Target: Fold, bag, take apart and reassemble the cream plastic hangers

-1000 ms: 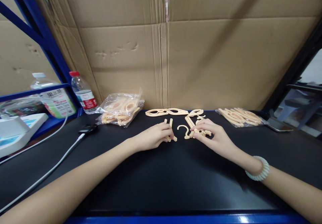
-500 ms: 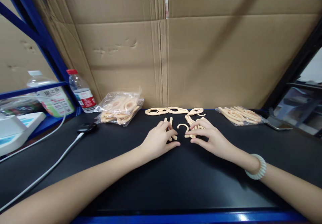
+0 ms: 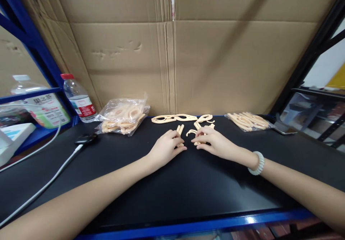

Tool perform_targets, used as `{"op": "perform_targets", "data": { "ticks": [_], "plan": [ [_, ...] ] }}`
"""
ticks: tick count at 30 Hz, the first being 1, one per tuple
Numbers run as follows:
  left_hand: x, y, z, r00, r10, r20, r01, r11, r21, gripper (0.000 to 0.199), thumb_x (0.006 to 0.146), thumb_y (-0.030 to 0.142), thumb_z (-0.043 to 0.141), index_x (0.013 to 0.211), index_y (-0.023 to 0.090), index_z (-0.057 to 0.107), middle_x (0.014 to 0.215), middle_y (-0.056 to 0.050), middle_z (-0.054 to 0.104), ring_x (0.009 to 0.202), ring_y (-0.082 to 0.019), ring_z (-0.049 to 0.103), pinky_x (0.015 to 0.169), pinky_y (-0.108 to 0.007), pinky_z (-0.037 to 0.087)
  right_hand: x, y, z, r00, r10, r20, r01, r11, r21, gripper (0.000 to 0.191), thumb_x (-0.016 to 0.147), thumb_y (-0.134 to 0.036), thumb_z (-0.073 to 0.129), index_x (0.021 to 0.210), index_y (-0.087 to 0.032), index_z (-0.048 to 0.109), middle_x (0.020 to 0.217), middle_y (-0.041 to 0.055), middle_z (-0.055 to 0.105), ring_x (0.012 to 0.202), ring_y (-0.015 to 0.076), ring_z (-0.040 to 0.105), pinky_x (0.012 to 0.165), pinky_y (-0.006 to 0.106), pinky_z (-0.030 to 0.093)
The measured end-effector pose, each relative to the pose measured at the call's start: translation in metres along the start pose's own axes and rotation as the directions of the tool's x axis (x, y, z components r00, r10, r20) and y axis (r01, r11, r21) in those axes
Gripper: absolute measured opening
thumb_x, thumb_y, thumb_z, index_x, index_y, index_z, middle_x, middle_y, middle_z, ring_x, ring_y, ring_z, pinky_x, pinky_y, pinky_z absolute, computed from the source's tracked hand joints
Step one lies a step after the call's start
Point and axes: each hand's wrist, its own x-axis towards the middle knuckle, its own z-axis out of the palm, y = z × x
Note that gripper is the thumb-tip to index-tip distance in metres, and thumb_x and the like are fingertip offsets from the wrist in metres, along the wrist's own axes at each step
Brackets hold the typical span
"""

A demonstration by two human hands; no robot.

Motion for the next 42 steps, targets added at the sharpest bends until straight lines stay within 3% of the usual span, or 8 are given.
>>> {"op": "perform_targets", "data": {
  "ticks": [7,16,22,27,31,36,40,42],
  "plan": [
    [-0.002,0.0,0.001,1.0,0.001,0.003,-0.001,1.0,0.024,0.013,0.086,0.028,0.066,0.089,0.016,0.07,0.089,-0.005,0.062,0.086,-0.02,0.057,0.077,-0.032,0.05,0.023,-0.006,0.009,0.988,-0.014,0.151,0.034,0.991,-0.13,0.022,0.089,-0.014,0.055,0.104,-0.015,0.07,0.096,0.0094,0.064,0.086,0.021,0.061,0.077,0.035,0.05],
    [-0.003,-0.003,0.002,1.0,-0.01,-0.008,0.01,1.0,0.017,0.012,0.085,0.028,0.067,0.09,0.017,0.07,0.09,-0.005,0.063,0.088,-0.021,0.058,0.08,-0.033,0.05,0.044,0.009,0.005,0.988,0.009,0.155,0.009,0.993,-0.114,0.015,0.086,-0.019,0.064,0.099,-0.015,0.07,0.102,0.01,0.064,0.095,0.0217,0.061,0.086,0.036,0.049],
    [-0.002,-0.007,0.002,0.999,-0.034,-0.018,0.034,0.999,0.017,0.012,0.085,0.028,0.067,0.09,0.017,0.07,0.092,-0.006,0.063,0.089,-0.021,0.058,0.081,-0.033,0.05,0.02,0.029,-0.03,0.994,-0.004,0.107,0.008,0.999,-0.037,0.024,0.089,-0.028,0.06,0.11,-0.019,0.067,0.109,0.0095,0.064,0.102,0.022,0.059,0.091,0.039,0.047],
    [-0.001,-0.008,0.0,0.999,-0.043,-0.014,0.043,0.999,0.009,0.013,0.085,0.027,0.068,0.091,0.016,0.069,0.094,-0.006,0.064,0.089,-0.021,0.058,0.08,-0.033,0.051,-0.007,0.05,-0.049,0.989,0.069,0.131,-0.067,0.998,-0.02,0.039,0.085,-0.045,0.061,0.115,-0.02,0.065,0.101,0.0079,0.065,0.073,0.0163,0.058,0.068,0.032,0.05],
    [0.0,-0.006,-0.001,0.999,-0.042,0.0,0.042,0.999,0.002,0.014,0.084,0.027,0.068,0.092,0.016,0.069,0.095,-0.006,0.064,0.09,-0.022,0.058,0.08,-0.034,0.051,-0.022,0.077,-0.053,0.976,0.217,-0.018,-0.218,0.972,-0.087,0.029,0.087,-0.04,0.058,0.104,-0.019,0.069,0.094,0.0063,0.068,0.07,0.0151,0.059,0.066,0.029,0.048],
    [0.001,-0.005,-0.002,0.999,-0.047,-0.011,0.047,0.999,0.01,0.014,0.085,0.028,0.067,0.094,0.016,0.067,0.097,-0.006,0.064,0.091,-0.022,0.059,0.081,-0.035,0.052,-0.056,0.141,-0.09,0.777,0.514,-0.364,-0.6,0.78,-0.178,0.024,0.086,-0.022,0.053,0.088,-0.011,0.074,0.09,0.0135,0.072,0.081,0.0195,0.064,0.073,0.032,0.044],
    [0.001,-0.004,-0.002,0.998,-0.05,-0.022,0.05,0.999,0.01,0.013,0.086,0.027,0.065,0.094,0.018,0.066,0.096,-0.006,0.065,0.09,-0.022,0.059,0.08,-0.035,0.053,-0.104,0.189,-0.13,0.511,0.634,-0.581,-0.824,0.555,-0.118,0.031,0.082,-0.015,0.054,0.055,-0.008,0.067,0.07,0.0199,0.068,0.059,0.0166,0.061,0.057,0.035,0.035],
    [0.001,-0.004,-0.002,0.998,-0.055,-0.022,0.056,0.998,0.008,0.012,0.086,0.027,0.064,0.094,0.018,0.066,0.095,-0.005,0.065,0.09,-0.022,0.059,0.079,-0.035,0.053,-0.124,0.206,-0.141,0.435,0.642,-0.631,-0.859,0.507,-0.077,0.042,0.078,-0.021,0.063,0.038,-0.012,0.056,0.059,0.0163,0.065,0.048,0.0126,0.055,0.051,0.034,0.031]
  ]
}}
